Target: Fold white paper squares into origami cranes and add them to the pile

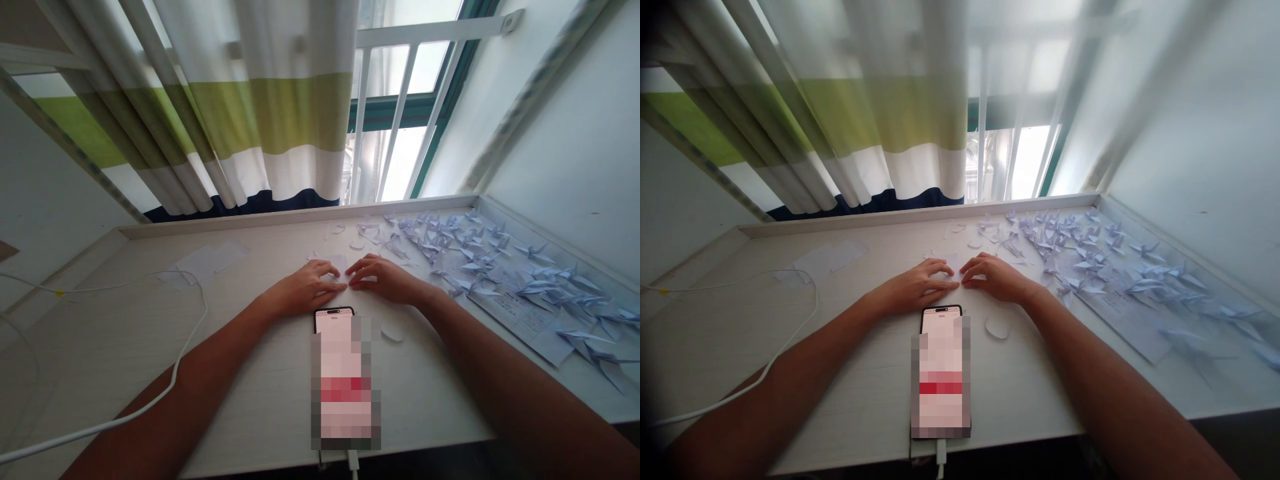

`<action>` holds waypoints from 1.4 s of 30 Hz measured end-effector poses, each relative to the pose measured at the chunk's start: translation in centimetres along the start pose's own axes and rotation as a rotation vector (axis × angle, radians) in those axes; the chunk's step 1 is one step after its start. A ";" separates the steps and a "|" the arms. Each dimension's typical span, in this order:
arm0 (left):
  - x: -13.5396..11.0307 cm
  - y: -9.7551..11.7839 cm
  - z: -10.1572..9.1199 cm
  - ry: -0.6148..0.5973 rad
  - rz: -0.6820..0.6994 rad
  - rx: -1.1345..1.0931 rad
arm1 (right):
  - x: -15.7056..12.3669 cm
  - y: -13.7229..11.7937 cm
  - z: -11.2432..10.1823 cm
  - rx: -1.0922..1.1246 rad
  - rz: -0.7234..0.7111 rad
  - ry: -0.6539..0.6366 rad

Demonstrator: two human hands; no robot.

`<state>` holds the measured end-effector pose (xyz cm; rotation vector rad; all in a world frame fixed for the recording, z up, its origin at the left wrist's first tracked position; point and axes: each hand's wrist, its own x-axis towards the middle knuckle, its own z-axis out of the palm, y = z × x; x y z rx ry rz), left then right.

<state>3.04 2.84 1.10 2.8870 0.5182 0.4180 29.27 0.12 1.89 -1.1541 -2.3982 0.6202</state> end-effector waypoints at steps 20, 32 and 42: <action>-0.4 -0.2 0.3 -0.009 -0.029 -0.026 | -0.2 -1.2 0.1 -0.165 -0.063 -0.012; 0.0 -0.4 0.7 0.086 0.145 0.087 | 0.0 -1.2 0.7 -0.159 -0.083 0.016; 0.5 -0.1 0.8 0.069 0.125 0.114 | -0.1 -1.3 0.9 -0.154 -0.076 0.018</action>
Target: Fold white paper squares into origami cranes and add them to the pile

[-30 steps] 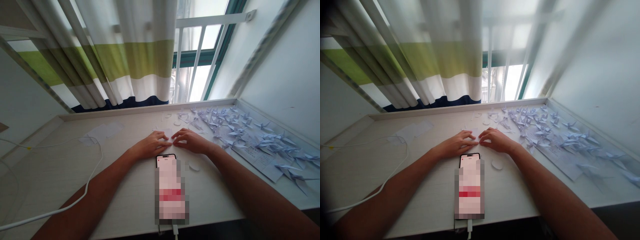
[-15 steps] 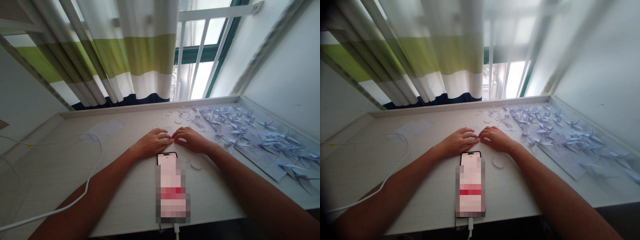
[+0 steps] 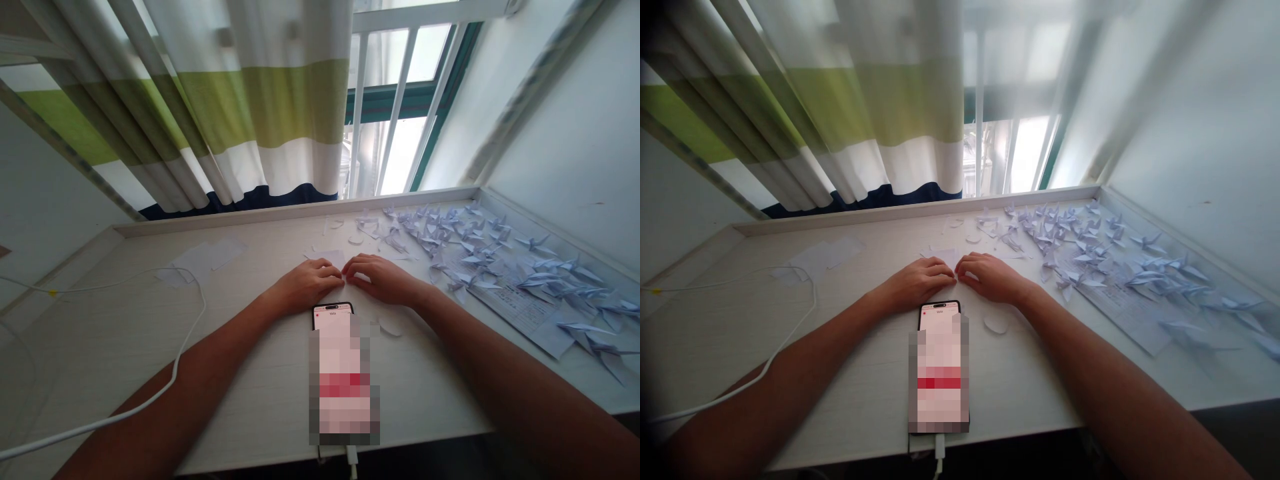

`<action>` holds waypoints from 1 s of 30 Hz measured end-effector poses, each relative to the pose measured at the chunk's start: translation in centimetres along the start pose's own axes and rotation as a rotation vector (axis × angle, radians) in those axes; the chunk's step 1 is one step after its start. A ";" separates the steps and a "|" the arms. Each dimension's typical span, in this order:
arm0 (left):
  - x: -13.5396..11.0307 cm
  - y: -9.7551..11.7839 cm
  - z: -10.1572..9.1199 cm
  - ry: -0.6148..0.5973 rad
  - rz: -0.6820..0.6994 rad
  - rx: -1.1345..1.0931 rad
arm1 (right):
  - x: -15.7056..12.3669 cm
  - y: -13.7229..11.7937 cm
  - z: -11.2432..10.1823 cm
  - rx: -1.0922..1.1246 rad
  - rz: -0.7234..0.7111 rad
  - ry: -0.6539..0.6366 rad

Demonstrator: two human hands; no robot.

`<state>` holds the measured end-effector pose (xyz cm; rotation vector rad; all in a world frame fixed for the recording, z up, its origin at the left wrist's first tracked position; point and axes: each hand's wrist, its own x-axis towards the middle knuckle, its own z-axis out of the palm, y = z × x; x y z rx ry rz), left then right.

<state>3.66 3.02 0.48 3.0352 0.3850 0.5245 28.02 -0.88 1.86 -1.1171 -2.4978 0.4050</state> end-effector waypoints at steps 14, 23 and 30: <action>0.2 -0.2 0.3 -0.007 0.024 -0.031 | 0.1 0.0 0.5 -0.036 0.019 0.039; -0.2 0.3 0.2 0.068 -0.051 -0.129 | -0.3 0.0 -0.3 0.078 0.041 0.014; -0.1 0.2 0.4 0.057 -0.054 -0.125 | 0.0 0.7 0.1 0.075 0.021 0.028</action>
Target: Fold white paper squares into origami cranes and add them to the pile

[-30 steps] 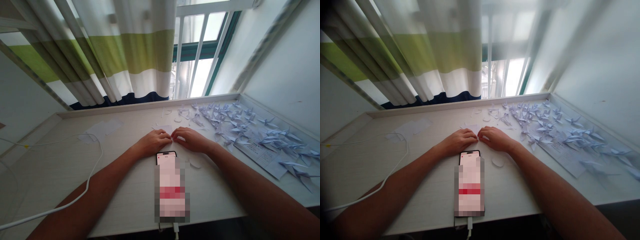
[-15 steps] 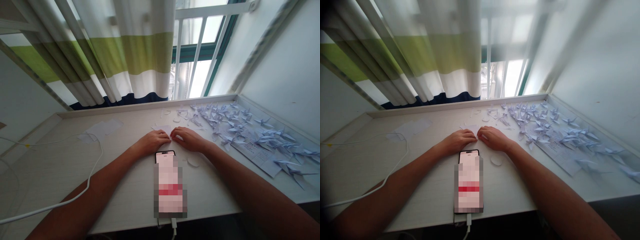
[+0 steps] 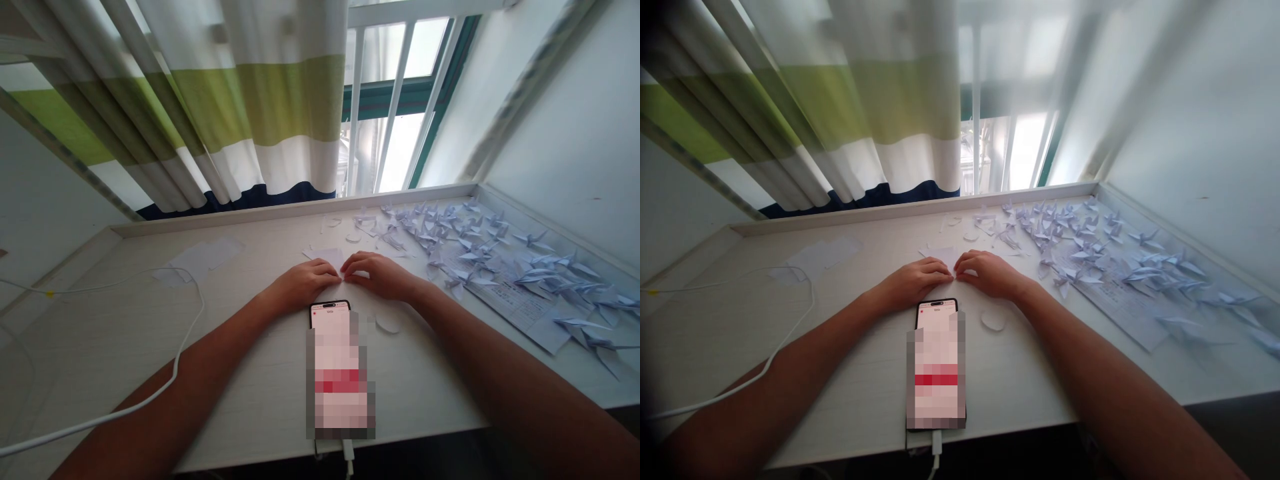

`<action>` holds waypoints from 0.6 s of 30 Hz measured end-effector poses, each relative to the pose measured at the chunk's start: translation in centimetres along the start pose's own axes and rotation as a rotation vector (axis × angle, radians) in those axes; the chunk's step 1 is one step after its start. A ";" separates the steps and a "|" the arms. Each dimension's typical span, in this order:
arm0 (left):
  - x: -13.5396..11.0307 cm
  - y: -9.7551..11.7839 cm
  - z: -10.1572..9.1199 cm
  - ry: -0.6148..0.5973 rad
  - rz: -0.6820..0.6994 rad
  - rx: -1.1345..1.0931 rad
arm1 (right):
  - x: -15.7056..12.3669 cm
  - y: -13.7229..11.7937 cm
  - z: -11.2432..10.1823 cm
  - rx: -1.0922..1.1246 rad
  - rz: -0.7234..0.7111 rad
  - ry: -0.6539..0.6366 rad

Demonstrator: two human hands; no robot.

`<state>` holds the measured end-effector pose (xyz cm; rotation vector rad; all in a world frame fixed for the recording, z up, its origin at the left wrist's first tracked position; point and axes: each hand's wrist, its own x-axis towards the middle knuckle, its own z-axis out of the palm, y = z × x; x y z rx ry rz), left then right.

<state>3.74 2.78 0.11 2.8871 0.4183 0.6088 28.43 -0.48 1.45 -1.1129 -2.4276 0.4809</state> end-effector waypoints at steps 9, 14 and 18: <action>0.2 0.3 -0.3 -0.020 -0.007 0.001 | 0.1 0.2 0.5 0.022 0.020 0.061; 0.0 0.4 -0.1 -0.023 -0.044 0.002 | 0.0 -0.2 0.0 0.032 0.008 0.037; -0.3 0.4 0.0 -0.009 -0.070 0.013 | -0.1 -0.5 -0.3 0.022 0.008 0.015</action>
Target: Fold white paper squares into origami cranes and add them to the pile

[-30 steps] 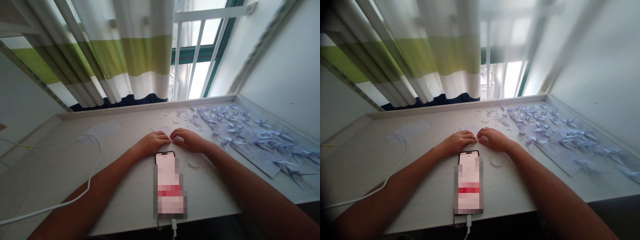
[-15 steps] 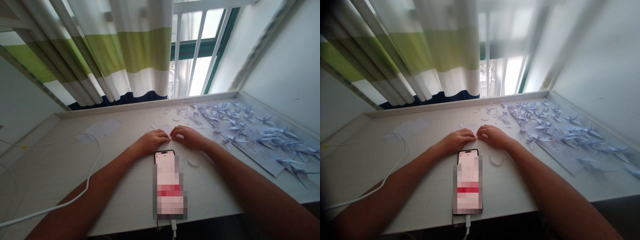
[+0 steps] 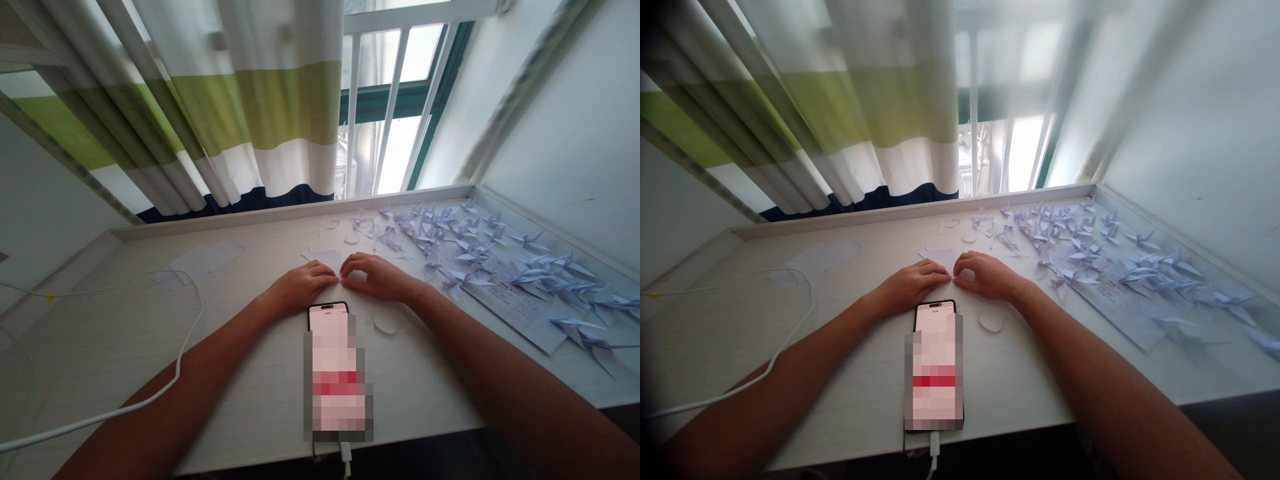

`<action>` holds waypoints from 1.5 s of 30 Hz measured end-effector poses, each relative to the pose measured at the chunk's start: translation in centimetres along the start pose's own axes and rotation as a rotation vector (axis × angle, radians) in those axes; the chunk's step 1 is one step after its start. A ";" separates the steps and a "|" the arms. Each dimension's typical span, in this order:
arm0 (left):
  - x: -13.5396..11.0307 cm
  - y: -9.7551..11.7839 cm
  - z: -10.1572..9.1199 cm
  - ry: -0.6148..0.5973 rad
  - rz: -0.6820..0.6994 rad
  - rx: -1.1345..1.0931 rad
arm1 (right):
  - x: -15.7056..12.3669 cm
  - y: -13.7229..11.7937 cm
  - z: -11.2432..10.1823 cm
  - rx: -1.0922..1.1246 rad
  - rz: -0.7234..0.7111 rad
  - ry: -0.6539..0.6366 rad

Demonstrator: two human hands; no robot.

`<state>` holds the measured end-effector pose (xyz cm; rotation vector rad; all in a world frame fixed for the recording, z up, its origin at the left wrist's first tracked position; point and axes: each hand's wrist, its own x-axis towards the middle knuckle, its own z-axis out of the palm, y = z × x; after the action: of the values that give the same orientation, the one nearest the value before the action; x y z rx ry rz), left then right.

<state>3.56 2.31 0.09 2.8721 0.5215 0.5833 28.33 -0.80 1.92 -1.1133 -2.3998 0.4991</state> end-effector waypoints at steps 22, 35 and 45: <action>0.0 -0.1 0.3 0.022 -0.015 0.028 | 0.3 1.1 0.6 0.021 -0.002 0.041; 0.2 -0.3 0.4 0.015 -0.014 0.078 | 0.7 1.3 0.7 0.058 0.107 0.114; 0.1 -0.6 0.8 0.020 -0.051 0.037 | 0.5 1.9 0.8 0.054 0.006 0.097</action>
<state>3.81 2.80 -0.73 2.8810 0.6122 0.6011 28.78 0.64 0.39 -1.0966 -2.2875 0.4971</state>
